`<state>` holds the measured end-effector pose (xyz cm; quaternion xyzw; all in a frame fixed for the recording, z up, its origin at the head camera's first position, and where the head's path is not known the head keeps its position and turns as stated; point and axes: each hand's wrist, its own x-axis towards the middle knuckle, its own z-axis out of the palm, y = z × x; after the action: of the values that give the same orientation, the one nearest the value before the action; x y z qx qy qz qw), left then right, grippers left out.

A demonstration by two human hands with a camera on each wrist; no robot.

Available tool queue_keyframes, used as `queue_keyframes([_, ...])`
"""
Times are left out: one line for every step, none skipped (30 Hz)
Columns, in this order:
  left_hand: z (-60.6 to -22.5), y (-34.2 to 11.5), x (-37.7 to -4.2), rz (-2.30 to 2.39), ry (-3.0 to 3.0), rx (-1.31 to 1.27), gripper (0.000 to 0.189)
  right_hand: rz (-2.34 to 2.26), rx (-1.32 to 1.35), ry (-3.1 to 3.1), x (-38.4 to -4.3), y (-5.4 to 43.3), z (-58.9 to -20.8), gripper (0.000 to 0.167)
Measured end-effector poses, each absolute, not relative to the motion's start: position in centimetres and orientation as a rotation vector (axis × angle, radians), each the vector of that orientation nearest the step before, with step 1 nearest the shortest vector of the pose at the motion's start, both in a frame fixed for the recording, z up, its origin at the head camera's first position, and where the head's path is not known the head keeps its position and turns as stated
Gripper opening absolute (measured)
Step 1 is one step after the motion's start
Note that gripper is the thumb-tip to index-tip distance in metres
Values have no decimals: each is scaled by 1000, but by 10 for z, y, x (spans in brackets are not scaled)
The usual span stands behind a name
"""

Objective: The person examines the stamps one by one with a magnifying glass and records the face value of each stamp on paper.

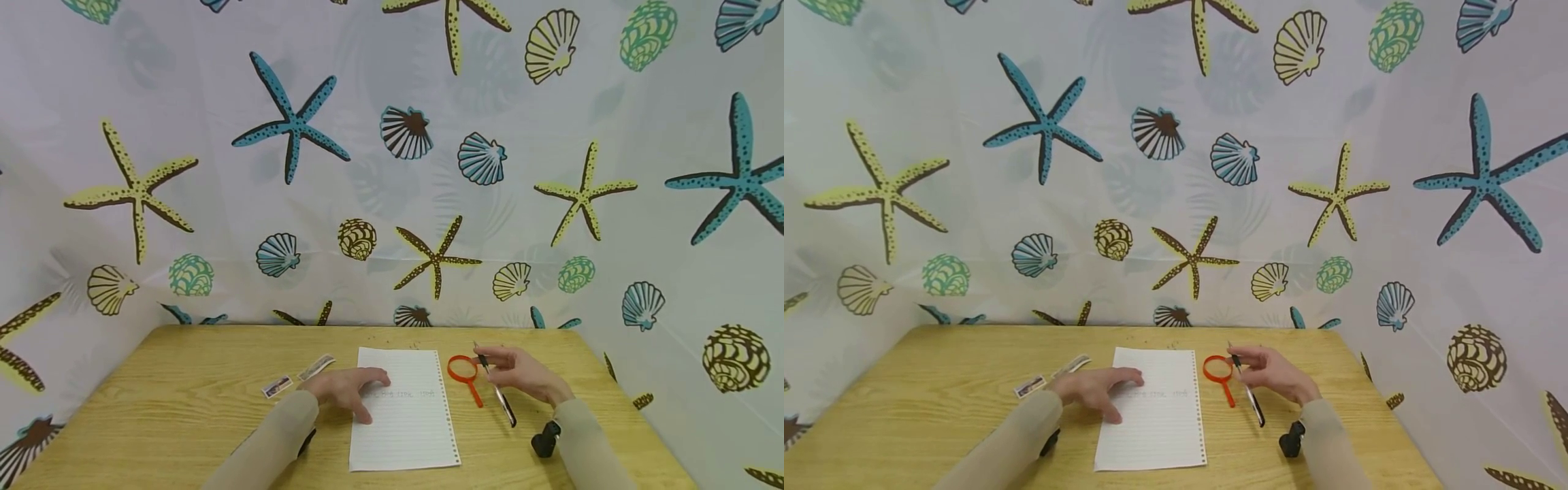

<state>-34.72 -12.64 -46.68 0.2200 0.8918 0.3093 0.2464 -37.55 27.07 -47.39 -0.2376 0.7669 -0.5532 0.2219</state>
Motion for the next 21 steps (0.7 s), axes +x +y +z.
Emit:
queue_keyframes([-467, -127, -347, 844, 2432, 601, 71, -1516, -650, 2129, -376, 273, -475, 63])
queue_keyframes([-467, -127, -347, 843, 2432, 602, 71, -1506, -647, 2141, -377, 274, -475, 63])
queue_keyframes([-466, -127, -348, 842, 2434, 601, 71, -1497, -646, 2153, -377, 276, -476, 64])
queue_keyframes([-466, -127, -348, 840, 2436, 601, 72, -1491, -646, 2159, -377, 277, -476, 64])
queue_keyframes([-466, -127, -348, 840, 2437, 602, 72, -1485, -645, 2163, -378, 278, -477, 64])
queue_keyframes([-467, -127, -348, 840, 2438, 602, 72, -1481, -645, 2167, -378, 279, -477, 64])
queue_keyframes([-467, -127, -348, 844, 2437, 600, 72, -1479, -643, 2169, -379, 280, -478, 65])
queue_keyframes([-466, -128, -348, 843, 2437, 599, 72, -1475, -647, 2168, -379, 281, -478, 65])
queue_keyframes([-466, -128, -348, 844, 2436, 600, 71, -1472, -648, 2166, -380, 282, -479, 65])
queue_keyframes([-467, -128, -348, 843, 2438, 603, 71, -1469, -649, 2164, -380, 283, -480, 64])
queue_keyframes([-467, -128, -348, 844, 2437, 602, 71, -1463, -648, 2170, -381, 285, -481, 64])
queue_keyframes([-467, -128, -348, 844, 2436, 601, 71, -1456, -649, 2180, -381, 285, -481, 64])
queue_keyframes([-467, -128, -348, 844, 2436, 602, 71, -1446, -653, 2191, -382, 286, -482, 63])
queue_keyframes([-468, -128, -348, 840, 2437, 604, 71, -1431, -652, 2214, -382, 287, -482, 63])
queue_keyframes([-468, -128, -349, 839, 2438, 605, 71, -1421, -647, 2236, -382, 287, -482, 62])
queue_keyframes([-468, -128, -349, 837, 2438, 606, 71, -1409, -643, 2262, -383, 287, -482, 62])
queue_keyframes([-468, -128, -349, 835, 2437, 607, 71, -1396, -641, 2290, -383, 287, -482, 62])
queue_keyframes([-468, -128, -349, 833, 2436, 612, 71, -1384, -637, 2317, -383, 287, -482, 61])
queue_keyframes([-468, -128, -349, 830, 2436, 617, 71, -1371, -636, 2340, -383, 288, -482, 61])
queue_keyframes([-468, -128, -350, 826, 2436, 622, 71, -1362, -629, 2360, -384, 288, -483, 61])
queue_keyframes([-468, -128, -350, 822, 2436, 627, 71, -1359, -627, 2367, -384, 288, -483, 61])
